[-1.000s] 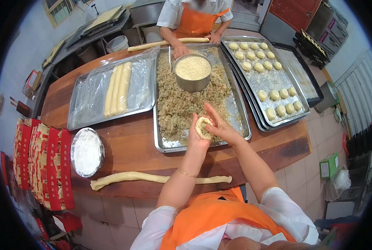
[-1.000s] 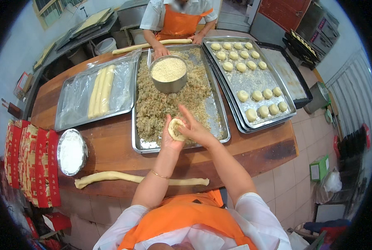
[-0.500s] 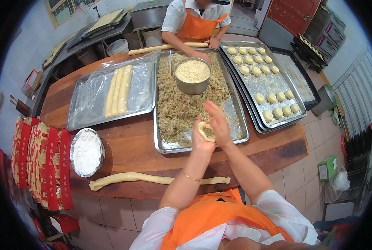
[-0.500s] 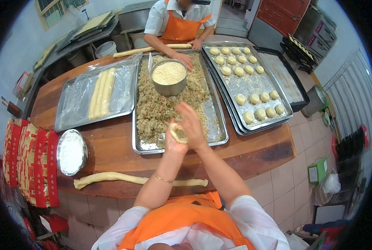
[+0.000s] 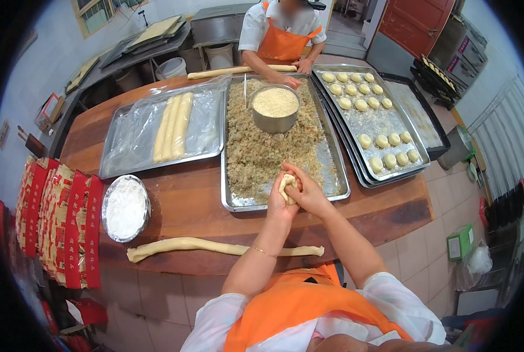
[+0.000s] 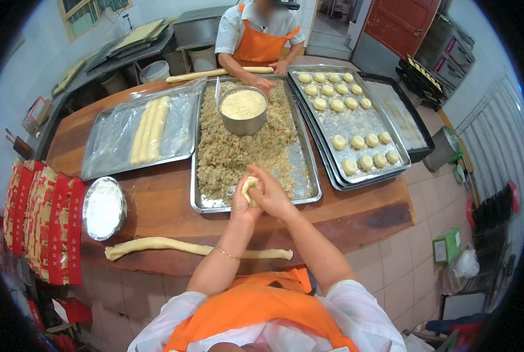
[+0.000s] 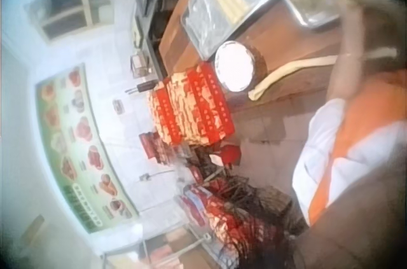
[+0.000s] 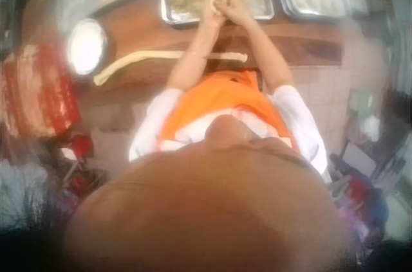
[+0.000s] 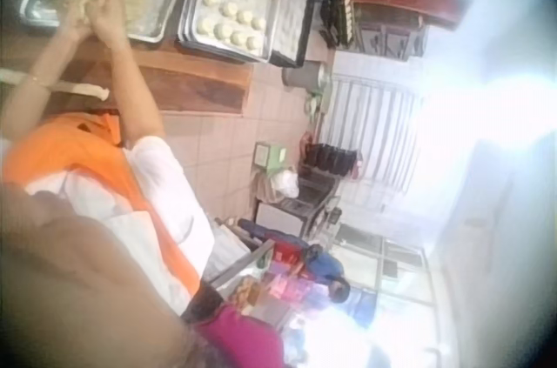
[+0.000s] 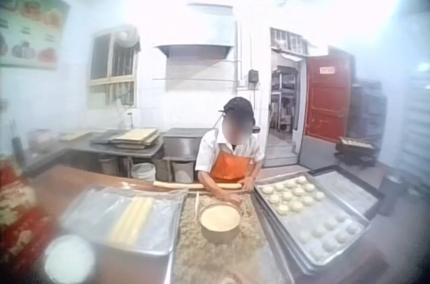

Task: The person rolls a long piece of dough, pulls off a small section, flattens it, scoops filling from a tray into the center, and seals the dough around the filling into a ball.

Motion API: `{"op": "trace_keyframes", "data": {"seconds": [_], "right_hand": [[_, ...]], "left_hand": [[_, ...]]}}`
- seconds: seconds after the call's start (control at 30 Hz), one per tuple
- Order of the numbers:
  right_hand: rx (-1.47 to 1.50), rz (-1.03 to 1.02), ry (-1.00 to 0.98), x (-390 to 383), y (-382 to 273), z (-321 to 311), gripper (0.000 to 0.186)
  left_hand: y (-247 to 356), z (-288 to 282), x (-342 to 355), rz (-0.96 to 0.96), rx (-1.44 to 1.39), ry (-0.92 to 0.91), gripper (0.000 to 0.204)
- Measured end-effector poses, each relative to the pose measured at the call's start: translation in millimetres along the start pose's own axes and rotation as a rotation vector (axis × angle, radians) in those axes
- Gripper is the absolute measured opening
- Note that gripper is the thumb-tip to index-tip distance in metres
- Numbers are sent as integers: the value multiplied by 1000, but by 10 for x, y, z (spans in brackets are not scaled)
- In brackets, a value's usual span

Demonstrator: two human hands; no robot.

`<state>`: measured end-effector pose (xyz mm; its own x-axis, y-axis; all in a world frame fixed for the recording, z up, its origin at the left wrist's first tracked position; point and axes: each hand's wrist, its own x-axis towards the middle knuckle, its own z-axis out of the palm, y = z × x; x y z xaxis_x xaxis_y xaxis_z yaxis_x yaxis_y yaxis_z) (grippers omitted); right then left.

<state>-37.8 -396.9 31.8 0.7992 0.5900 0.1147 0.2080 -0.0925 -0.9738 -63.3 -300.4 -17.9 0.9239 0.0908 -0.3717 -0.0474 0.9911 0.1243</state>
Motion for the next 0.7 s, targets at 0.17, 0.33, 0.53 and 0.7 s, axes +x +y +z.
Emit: {"op": "trace_keyframes", "data": {"seconds": [0.17,0.33,0.53,0.7], "right_hand": [[-181,-56,63,-83,6,141,52],[150,101,-35,-59,-79,-119,56],[167,161,-209,-129,-411,-67,64],[26,39,-233,-184,-169,36,66]], "left_hand": [[-76,-91,-62,104,66,129,30],[61,207,-427,-39,34,-152,30],[93,66,-409,-30,-23,-71,26],[2,28,-391,95,94,39,21]]}}
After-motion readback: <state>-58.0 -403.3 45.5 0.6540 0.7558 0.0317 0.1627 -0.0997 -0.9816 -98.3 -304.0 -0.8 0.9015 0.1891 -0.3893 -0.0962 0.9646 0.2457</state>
